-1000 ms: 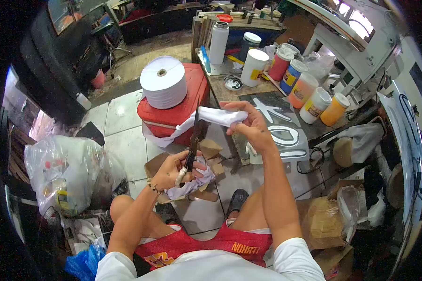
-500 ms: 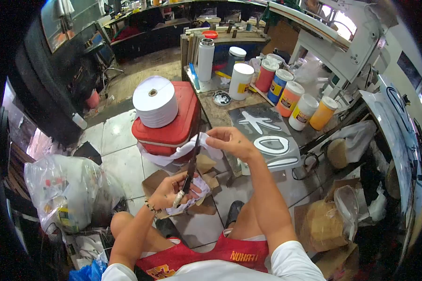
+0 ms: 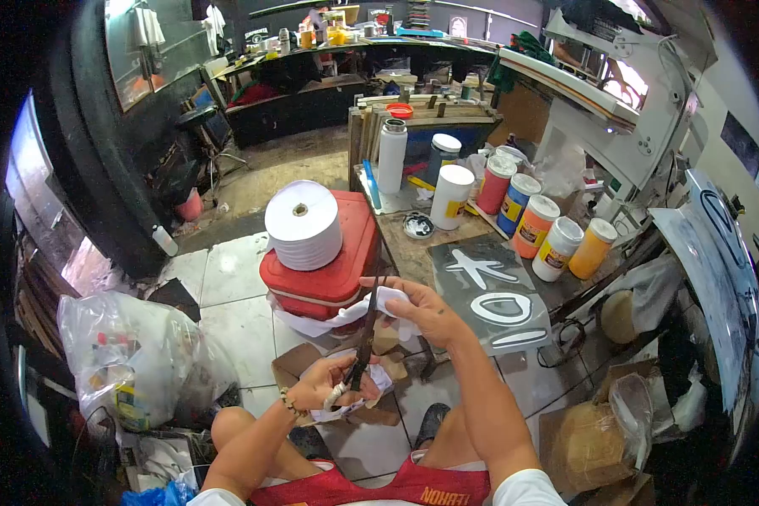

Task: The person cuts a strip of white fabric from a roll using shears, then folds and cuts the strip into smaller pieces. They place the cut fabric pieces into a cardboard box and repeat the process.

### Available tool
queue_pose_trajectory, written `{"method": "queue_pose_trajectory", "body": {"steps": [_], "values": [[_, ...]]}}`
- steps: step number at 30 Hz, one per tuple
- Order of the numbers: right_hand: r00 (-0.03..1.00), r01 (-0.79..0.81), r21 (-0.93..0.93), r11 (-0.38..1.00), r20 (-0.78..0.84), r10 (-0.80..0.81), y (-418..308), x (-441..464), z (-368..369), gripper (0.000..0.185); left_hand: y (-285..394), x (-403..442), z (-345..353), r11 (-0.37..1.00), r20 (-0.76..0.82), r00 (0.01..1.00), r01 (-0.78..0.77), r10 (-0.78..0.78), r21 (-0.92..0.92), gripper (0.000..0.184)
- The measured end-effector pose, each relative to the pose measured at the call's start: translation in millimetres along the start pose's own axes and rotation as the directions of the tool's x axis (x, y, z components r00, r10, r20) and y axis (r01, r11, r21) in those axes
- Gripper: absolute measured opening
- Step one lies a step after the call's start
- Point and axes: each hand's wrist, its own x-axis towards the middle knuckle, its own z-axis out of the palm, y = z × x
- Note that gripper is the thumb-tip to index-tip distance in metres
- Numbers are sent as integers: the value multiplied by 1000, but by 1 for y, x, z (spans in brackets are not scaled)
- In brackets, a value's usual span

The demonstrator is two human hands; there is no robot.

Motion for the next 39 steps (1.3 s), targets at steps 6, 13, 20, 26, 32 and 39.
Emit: {"method": "queue_pose_trajectory", "body": {"steps": [6,13,20,26,32,39], "values": [[972,-18,117,993,234,-10,4,2,10,43,6,-4,4,1000,25,1000,-15,15,-2,80],[971,-123,-29,992,203,126,15,4,5,37,5,-4,-1,999,3,999,-50,50,2,92],[985,-11,-31,999,169,16,20,7,-1,41,2,-2,-4,999,-73,997,15,-18,-42,78],[985,-51,-35,998,165,56,34,13,9,37,-13,0,-18,998,-74,995,-62,63,17,69],[990,-17,-322,947,128,61,80,25,5,38,23,-10,-26,994,-274,956,-92,104,57,68],[938,320,-569,758,305,-167,126,45,55,43,39,-21,-45,972,-500,834,-194,233,130,73]]}}
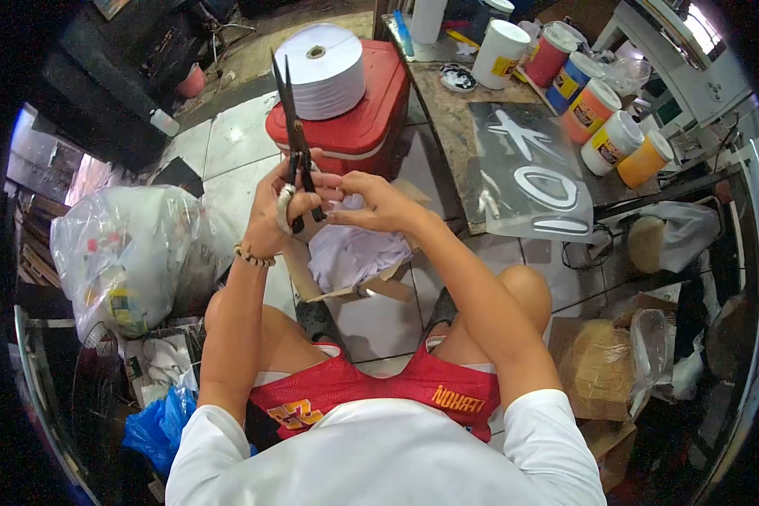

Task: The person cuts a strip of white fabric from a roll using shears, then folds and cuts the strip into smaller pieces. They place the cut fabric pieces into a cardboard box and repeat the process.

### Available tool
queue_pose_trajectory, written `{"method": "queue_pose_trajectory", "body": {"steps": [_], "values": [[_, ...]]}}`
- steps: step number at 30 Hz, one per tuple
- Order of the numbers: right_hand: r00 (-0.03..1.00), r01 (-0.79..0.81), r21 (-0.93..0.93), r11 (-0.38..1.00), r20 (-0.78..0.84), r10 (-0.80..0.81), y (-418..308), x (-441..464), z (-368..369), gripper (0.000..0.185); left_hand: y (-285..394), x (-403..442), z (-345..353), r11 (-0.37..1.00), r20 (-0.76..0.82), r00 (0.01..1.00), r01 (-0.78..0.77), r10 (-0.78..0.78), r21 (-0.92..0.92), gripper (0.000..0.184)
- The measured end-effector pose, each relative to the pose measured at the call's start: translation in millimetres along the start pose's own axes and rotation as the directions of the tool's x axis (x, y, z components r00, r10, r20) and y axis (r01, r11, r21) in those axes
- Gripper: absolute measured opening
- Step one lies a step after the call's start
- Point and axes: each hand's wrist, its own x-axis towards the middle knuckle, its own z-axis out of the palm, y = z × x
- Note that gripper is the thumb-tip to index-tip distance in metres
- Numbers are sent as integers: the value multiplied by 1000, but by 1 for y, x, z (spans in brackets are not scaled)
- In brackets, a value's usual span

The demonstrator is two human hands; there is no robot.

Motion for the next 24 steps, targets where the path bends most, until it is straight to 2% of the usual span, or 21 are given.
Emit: {"method": "queue_pose_trajectory", "body": {"steps": [2,3,4,6,7,8,9,10,11,12,13,14,15,16,18,19,21,22,24], "values": [[978,-204,0,979,-38,204,-10,4,2,39,3,-1,-5,1000,-56,998,-10,10,8,74],[966,-248,171,953,-30,257,9,6,7,35,1,-2,-11,999,-82,996,-37,38,16,73],[966,-248,171,954,-30,256,19,10,7,35,1,-1,-15,997,-106,992,-68,70,25,73],[913,-231,485,844,-191,360,28,13,1,34,8,-6,-11,998,-124,991,-50,54,36,74],[890,-177,530,830,-274,365,31,13,-3,35,8,-6,-12,998,-85,996,-26,31,60,73],[891,-176,524,833,-274,361,28,13,-13,35,8,-6,-13,996,-46,999,-5,9,85,71],[854,-141,538,831,-358,377,24,11,-27,34,2,-5,-17,998,60,997,48,-51,51,69],[809,-105,548,830,-438,392,21,9,-42,34,-10,-3,-19,998,65,997,39,-42,47,69],[810,-105,538,837,-443,386,17,8,-56,34,-23,-2,-18,992,193,974,125,-118,-20,69],[763,-58,578,814,-501,410,14,6,-71,34,-30,-2,-12,973,324,929,216,-181,-76,69],[710,-8,614,789,-552,437,12,1,-83,35,-34,-5,-7,967,406,885,254,-229,-7,70],[711,-11,605,797,-555,432,12,-4,-94,35,-37,-8,1,957,480,832,283,-280,66,72],[709,80,626,776,-583,396,10,-9,-104,35,-46,-8,9,919,519,777,392,-355,40,71],[705,171,643,747,-609,363,10,-13,-111,35,-55,-14,22,885,495,755,462,-429,61,74],[697,184,651,737,-615,369,-5,-20,-118,33,-68,-21,36,846,542,697,531,-469,49,75],[724,168,654,738,-590,359,-10,-24,-121,33,-72,-20,41,848,543,699,528,-466,47,75],[774,134,649,749,-540,330,-25,-32,-124,32,-77,-18,47,796,567,693,597,-446,-104,83],[775,135,648,749,-540,328,-33,-36,-123,32,-81,-15,46,797,566,694,595,-445,-104,83],[847,59,624,779,-444,291,-44,-44,-123,30,-83,-5,44,879,508,775,471,-375,-70,91]]}}
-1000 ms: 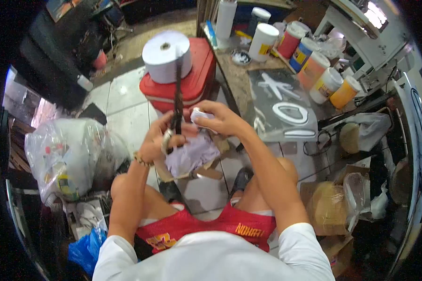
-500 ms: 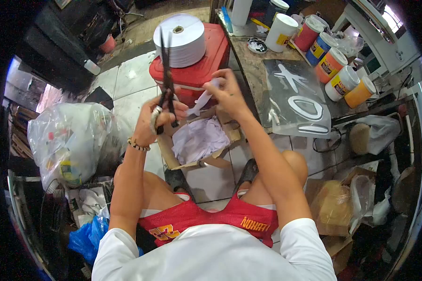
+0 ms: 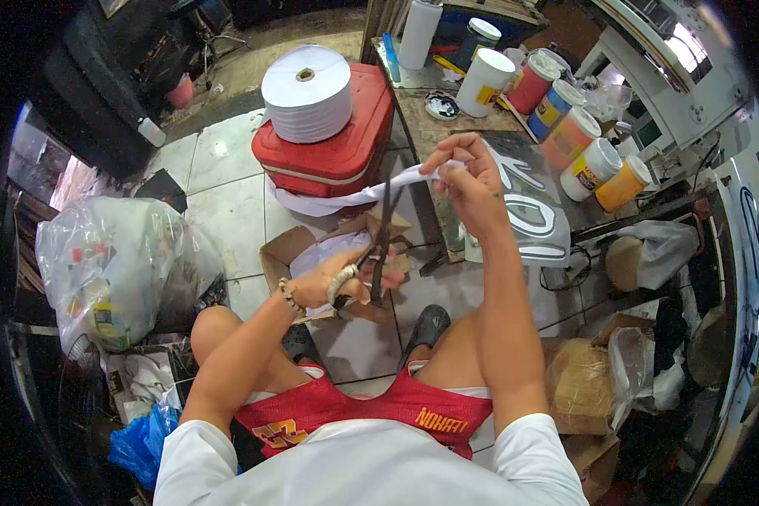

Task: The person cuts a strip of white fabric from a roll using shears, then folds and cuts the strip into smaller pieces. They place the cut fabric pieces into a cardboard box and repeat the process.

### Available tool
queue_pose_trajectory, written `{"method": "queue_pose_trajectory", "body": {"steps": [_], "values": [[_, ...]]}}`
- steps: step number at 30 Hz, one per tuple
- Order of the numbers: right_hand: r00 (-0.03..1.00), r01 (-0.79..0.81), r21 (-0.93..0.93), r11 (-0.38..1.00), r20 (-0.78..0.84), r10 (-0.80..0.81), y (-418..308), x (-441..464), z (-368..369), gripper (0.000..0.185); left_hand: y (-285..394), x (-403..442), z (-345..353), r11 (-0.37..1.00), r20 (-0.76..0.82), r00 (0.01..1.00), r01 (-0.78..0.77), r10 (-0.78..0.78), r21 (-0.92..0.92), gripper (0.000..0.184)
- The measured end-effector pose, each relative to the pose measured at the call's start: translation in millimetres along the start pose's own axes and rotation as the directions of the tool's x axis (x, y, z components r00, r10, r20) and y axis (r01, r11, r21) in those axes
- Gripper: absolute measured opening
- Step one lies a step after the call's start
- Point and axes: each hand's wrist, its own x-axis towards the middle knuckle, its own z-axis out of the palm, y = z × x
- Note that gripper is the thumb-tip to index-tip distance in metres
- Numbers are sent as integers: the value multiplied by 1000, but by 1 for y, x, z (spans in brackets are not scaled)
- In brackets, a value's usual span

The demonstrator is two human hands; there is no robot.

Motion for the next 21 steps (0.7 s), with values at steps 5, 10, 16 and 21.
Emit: {"method": "queue_pose_trajectory", "body": {"steps": [5,10,16,21], "values": [[991,12,-171,985,131,10,-15,-13,0,36,23,-8,-3,991,-26,991,-129,130,48,90],[977,-94,-270,958,159,141,-25,-12,-8,50,37,-15,1,973,-106,982,-133,154,188,84],[919,-212,-278,937,269,287,-21,-9,-18,52,33,-16,6,952,-87,981,-147,176,269,81],[908,-316,-346,883,159,387,-11,-7,0,32,29,-15,10,959,-87,986,-119,146,259,81]]}}
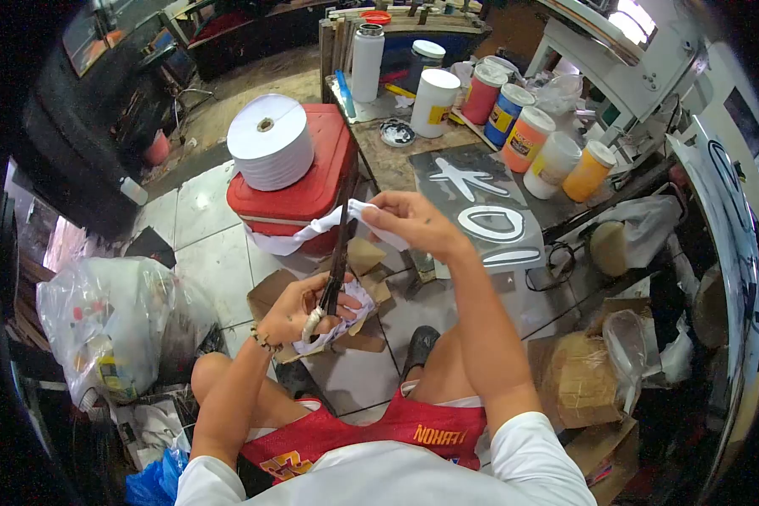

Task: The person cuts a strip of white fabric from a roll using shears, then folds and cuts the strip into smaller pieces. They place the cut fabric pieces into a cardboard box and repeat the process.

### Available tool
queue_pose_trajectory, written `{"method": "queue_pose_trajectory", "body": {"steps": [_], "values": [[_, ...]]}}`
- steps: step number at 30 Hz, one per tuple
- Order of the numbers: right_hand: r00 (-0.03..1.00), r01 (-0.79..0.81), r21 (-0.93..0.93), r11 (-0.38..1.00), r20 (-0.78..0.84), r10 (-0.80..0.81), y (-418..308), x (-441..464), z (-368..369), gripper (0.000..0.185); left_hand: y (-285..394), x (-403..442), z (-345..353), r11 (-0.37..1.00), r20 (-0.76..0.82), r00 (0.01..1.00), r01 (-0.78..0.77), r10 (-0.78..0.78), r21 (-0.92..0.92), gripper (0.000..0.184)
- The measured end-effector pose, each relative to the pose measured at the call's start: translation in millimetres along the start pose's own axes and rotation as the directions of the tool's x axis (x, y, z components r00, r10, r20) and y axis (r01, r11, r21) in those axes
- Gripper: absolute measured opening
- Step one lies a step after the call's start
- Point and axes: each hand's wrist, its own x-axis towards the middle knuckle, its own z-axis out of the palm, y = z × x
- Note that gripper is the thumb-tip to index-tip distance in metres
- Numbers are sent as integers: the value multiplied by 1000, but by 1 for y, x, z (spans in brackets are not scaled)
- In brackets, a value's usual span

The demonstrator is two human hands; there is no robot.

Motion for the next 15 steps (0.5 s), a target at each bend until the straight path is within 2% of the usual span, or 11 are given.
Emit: {"method": "queue_pose_trajectory", "body": {"steps": [3,5,6,7,9,10,11,13,14,15], "values": [[998,-61,-117,991,-35,58,-3,1,7,30,4,-1,4,1000,4,1000,-1,1,-13,80],[998,63,-2,998,-19,-63,-5,1,12,28,6,-2,4,998,27,999,-19,21,-59,81],[987,160,88,983,-34,-158,3,4,14,28,4,-2,1,989,57,998,21,-12,-148,79],[986,167,81,983,-39,-165,4,5,16,28,5,-3,2,990,64,998,15,-6,-143,79],[969,239,264,935,4,-248,1,7,23,37,10,-6,7,986,62,997,47,-37,-158,60],[972,190,376,907,57,-227,-2,5,25,46,13,-7,10,995,77,997,-16,23,-94,60],[972,195,370,908,49,-229,-6,2,29,46,15,-8,12,996,87,996,-19,27,-93,60],[962,123,525,842,146,-231,-11,-2,35,49,19,-9,15,994,110,989,-90,96,-55,66],[950,131,553,823,168,-264,-8,0,37,45,18,-9,13,987,106,994,-2,19,-161,77],[954,144,542,828,145,-261,1,2,38,45,19,-9,16,987,133,991,0,22,-162,77]]}}
